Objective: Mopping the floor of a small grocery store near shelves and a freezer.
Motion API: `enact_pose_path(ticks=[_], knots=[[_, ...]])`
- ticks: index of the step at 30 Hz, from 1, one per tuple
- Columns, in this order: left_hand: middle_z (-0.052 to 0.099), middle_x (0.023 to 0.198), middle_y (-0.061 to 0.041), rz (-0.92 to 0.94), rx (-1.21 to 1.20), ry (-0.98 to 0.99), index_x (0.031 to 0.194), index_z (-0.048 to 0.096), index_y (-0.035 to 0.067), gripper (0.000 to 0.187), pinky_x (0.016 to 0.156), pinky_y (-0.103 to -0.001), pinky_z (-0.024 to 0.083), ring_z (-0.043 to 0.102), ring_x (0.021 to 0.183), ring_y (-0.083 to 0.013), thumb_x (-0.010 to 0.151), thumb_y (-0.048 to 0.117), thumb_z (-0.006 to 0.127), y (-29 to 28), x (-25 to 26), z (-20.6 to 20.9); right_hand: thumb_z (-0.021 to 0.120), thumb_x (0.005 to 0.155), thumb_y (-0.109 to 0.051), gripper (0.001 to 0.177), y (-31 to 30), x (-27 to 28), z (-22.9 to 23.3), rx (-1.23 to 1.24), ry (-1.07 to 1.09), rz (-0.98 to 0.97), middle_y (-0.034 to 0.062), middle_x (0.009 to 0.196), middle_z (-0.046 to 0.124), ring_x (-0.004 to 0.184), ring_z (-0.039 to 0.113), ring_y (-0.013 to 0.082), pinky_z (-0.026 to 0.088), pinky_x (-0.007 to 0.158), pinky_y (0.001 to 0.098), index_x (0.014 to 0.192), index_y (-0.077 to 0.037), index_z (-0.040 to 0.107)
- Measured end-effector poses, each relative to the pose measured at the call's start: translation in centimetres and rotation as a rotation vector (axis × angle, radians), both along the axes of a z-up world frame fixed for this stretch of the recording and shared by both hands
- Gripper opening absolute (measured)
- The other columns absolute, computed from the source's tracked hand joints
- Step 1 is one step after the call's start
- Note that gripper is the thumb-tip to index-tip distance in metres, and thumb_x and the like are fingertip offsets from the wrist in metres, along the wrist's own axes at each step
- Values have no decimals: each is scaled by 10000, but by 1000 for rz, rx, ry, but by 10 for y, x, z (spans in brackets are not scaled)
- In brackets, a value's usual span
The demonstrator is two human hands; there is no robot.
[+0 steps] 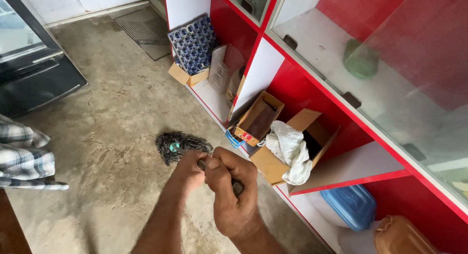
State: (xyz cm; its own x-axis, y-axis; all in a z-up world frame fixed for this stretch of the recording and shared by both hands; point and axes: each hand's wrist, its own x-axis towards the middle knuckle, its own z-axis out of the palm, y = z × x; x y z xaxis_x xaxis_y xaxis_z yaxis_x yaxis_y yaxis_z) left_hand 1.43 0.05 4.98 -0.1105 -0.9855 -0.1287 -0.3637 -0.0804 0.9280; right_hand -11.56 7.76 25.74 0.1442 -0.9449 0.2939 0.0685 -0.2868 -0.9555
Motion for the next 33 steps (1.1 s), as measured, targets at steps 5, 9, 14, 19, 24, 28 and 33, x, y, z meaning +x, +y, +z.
enact_pose_path(ticks=[5,9,14,19,24,28,33], knots=[[596,610,-25,57,-27,48,718,651,8,169,552,-346,415,478,655,-66,782,151,717,-5,4,-21,497,1021,-126,350,-6,3,-11,-6,-17,56,-16,635,364,625,317,75,299,554,302,712,-19,371],[605,641,-19,65,-59,175,736,652,9,187,558,-347,414,496,672,-62,807,174,703,-5,1,-8,479,1005,-115,324,-18,10,-2,-12,-34,52,-20,637,388,625,353,71,330,560,291,712,-17,380],[679,658,-55,211,72,-36,792,684,2,320,582,-383,476,621,630,-107,813,316,744,22,21,30,489,1015,-112,325,-18,38,17,1,-146,71,-23,637,375,594,360,60,337,519,288,719,-13,398],[707,676,-155,250,50,-142,774,695,-23,381,594,-421,485,646,606,-175,823,351,748,35,27,12,507,991,-143,349,-13,53,52,177,-109,-4,-14,542,423,478,387,74,361,432,306,673,-2,485],[703,701,-156,170,-124,-144,813,708,4,347,575,-395,480,619,639,-131,848,350,719,21,-1,-8,525,1019,-164,385,7,35,58,117,-12,-84,-16,571,393,530,374,65,342,446,312,679,4,456],[694,751,-89,55,-183,37,874,715,43,320,589,-352,490,608,690,-86,875,362,691,23,-41,-8,542,1013,-155,357,34,26,61,38,268,-52,14,590,410,560,370,65,341,481,318,699,-2,468],[687,783,-53,-33,-76,379,910,678,41,318,620,-343,510,610,723,-96,897,357,654,28,-68,3,539,992,-123,326,46,3,52,91,389,3,25,563,434,527,380,73,341,471,320,694,-3,480]])
